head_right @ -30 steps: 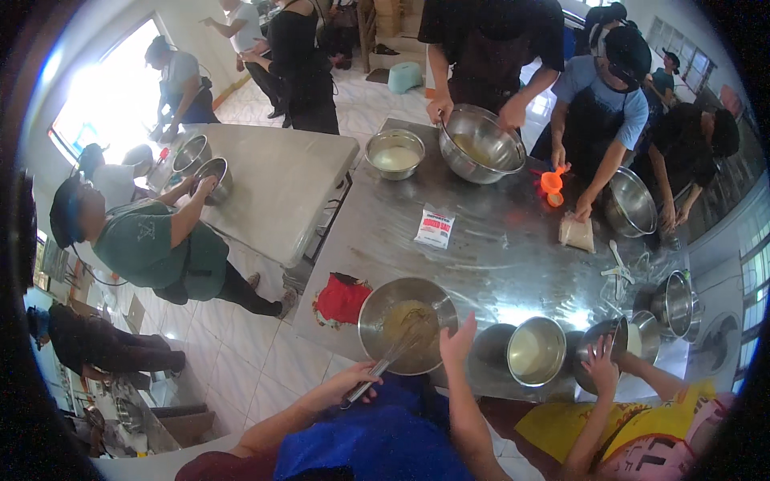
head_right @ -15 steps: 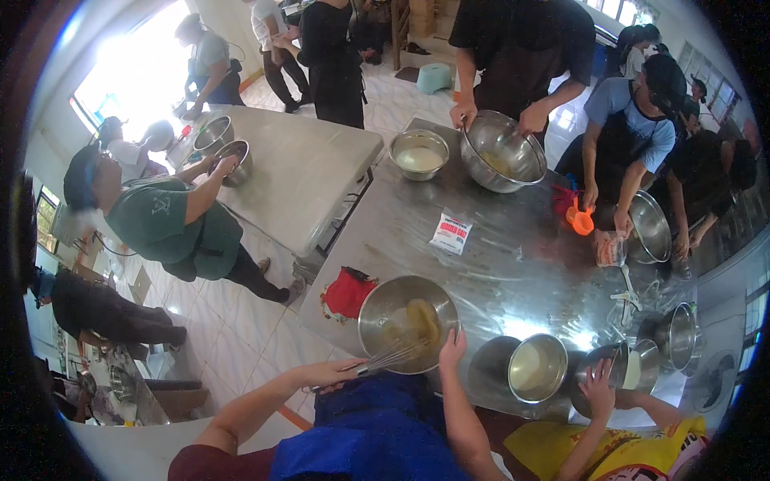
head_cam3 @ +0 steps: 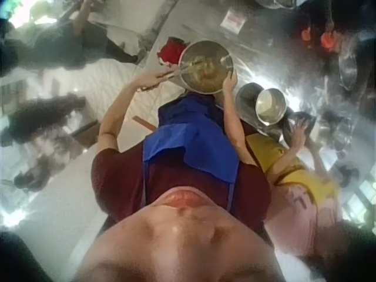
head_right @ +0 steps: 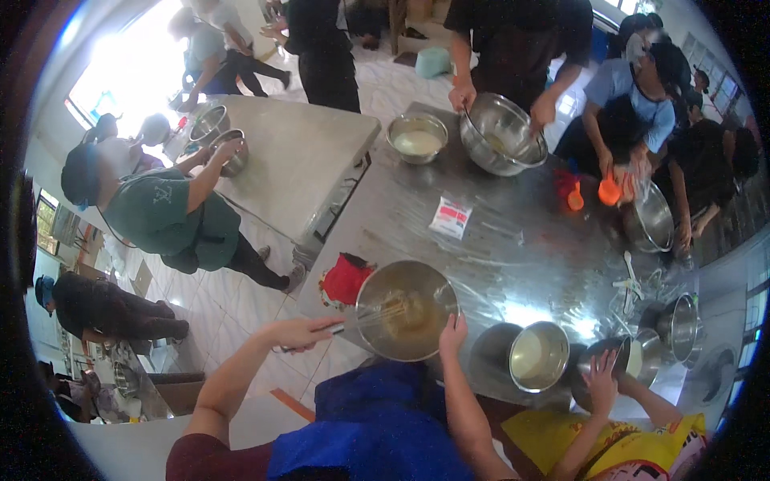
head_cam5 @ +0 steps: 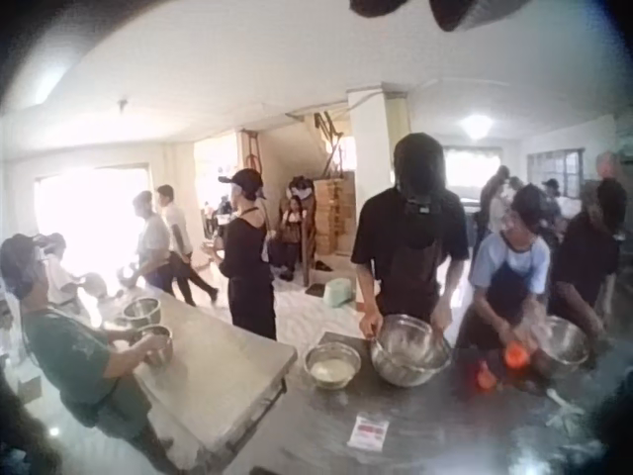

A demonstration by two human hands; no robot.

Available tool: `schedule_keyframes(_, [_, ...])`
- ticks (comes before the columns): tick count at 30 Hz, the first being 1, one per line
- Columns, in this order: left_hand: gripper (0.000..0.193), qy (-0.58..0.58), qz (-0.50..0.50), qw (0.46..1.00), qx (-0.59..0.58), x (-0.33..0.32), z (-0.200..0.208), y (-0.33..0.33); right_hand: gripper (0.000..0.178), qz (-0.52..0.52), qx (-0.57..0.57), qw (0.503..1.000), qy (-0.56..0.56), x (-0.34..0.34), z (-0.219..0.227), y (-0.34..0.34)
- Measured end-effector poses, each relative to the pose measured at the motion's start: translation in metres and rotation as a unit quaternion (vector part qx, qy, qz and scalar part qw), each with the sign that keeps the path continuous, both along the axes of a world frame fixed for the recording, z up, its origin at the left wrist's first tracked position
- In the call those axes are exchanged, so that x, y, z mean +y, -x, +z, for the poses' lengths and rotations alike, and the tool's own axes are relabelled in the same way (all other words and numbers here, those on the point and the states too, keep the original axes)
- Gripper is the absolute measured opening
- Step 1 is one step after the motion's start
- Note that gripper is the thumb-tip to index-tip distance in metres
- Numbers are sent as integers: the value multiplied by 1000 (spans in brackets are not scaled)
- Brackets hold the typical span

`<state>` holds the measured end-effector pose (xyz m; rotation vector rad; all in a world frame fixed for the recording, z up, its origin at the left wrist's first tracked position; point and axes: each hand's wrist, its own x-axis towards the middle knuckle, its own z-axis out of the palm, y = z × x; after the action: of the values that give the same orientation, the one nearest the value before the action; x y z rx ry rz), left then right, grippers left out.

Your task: The person whisks a light brown liquid mixture in a metal bowl using a wire whisk.

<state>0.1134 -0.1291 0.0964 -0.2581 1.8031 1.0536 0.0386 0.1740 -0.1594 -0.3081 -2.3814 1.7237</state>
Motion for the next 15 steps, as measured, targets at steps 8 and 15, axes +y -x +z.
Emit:
schedule_keyframes(8, [52,78,-38,994,58,6,43,3,27,26,-51,998,-6,-9,15,5])
schedule_keyframes(15, [56,80,-29,992,97,7,11,7,28,49,-51,997,-15,-11,34,9])
